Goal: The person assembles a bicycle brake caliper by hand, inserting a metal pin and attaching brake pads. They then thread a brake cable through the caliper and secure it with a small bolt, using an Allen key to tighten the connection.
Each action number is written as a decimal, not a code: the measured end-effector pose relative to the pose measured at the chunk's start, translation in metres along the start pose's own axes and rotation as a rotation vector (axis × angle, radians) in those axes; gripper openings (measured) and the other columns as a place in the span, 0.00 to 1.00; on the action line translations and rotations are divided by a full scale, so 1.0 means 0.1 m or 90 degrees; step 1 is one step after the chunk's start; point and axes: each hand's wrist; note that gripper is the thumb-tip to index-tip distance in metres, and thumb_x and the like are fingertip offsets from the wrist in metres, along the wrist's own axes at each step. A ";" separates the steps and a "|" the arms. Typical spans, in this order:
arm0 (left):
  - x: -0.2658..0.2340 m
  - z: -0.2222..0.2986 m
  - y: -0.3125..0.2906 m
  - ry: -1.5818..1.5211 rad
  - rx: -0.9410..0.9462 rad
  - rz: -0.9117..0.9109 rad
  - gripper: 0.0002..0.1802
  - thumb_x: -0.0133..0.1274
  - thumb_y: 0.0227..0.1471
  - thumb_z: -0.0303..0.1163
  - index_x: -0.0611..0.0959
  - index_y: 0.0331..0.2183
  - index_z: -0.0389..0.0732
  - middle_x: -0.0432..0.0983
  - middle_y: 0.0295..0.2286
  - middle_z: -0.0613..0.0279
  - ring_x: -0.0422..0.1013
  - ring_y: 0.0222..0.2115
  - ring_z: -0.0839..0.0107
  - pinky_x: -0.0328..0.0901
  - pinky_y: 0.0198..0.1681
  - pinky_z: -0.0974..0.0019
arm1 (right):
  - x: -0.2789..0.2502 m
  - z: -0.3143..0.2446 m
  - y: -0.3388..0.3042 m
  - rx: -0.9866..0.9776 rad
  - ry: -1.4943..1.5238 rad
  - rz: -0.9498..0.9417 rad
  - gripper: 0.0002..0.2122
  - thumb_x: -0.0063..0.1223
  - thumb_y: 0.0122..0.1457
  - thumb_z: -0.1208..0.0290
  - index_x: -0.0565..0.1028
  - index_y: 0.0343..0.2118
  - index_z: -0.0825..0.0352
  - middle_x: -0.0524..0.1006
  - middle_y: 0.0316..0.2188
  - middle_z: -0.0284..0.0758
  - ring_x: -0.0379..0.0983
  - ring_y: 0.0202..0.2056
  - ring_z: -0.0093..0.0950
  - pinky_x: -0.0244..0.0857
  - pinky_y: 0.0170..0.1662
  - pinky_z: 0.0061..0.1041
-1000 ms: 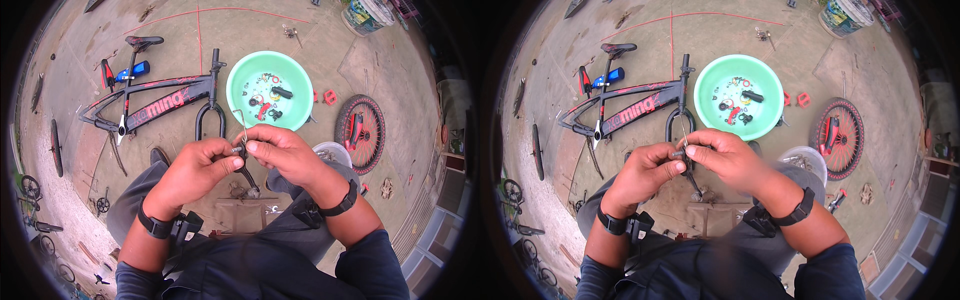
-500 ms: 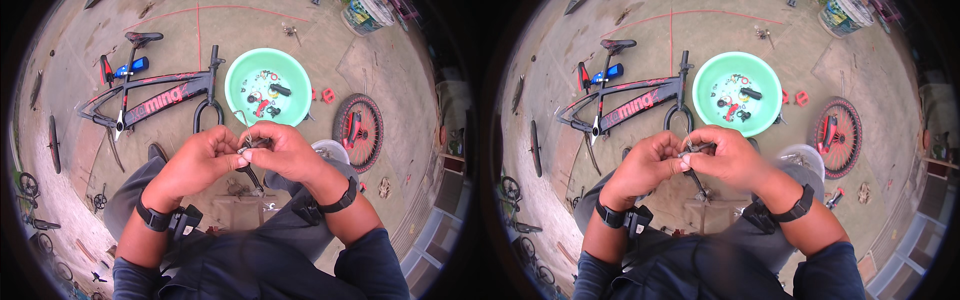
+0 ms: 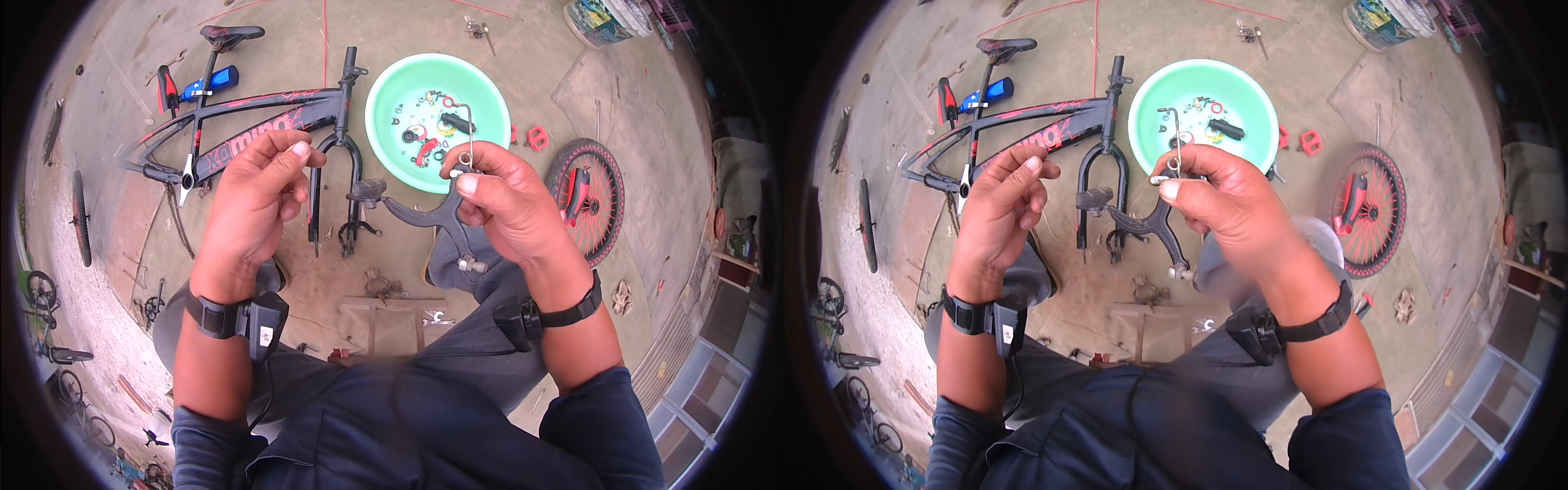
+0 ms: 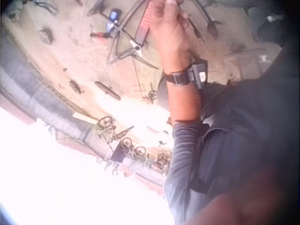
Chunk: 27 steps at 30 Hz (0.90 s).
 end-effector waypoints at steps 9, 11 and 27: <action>-0.08 -0.20 0.10 0.014 -0.063 0.048 0.10 0.53 0.60 0.32 0.76 0.42 0.37 0.77 0.33 0.63 0.66 0.22 0.84 0.59 0.20 0.81 | -0.10 0.07 0.02 -0.053 0.114 -0.039 0.13 0.56 0.59 0.63 0.74 0.42 0.64 0.76 0.37 0.32 0.73 0.43 0.25 0.66 0.41 0.23; 0.03 -0.22 0.06 0.027 -0.059 0.022 0.10 0.54 0.60 0.30 0.77 0.42 0.37 0.77 0.32 0.63 0.66 0.22 0.84 0.59 0.21 0.80 | -0.12 0.08 0.04 -0.041 0.157 -0.069 0.11 0.55 0.61 0.66 0.75 0.44 0.64 0.76 0.40 0.31 0.73 0.46 0.22 0.66 0.42 0.21; 0.74 -0.66 -0.11 -0.260 -0.073 -0.083 0.13 0.50 0.60 0.34 0.78 0.44 0.37 0.75 0.37 0.60 0.70 0.32 0.74 0.65 0.35 0.69 | -0.10 0.04 0.01 -0.097 0.264 -0.124 0.11 0.51 0.63 0.66 0.73 0.44 0.67 0.73 0.49 0.40 0.72 0.54 0.36 0.67 0.56 0.37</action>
Point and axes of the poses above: each hand's wrist, its own y-axis towards the middle knuckle, its own x-axis out of the palm, z = x × y
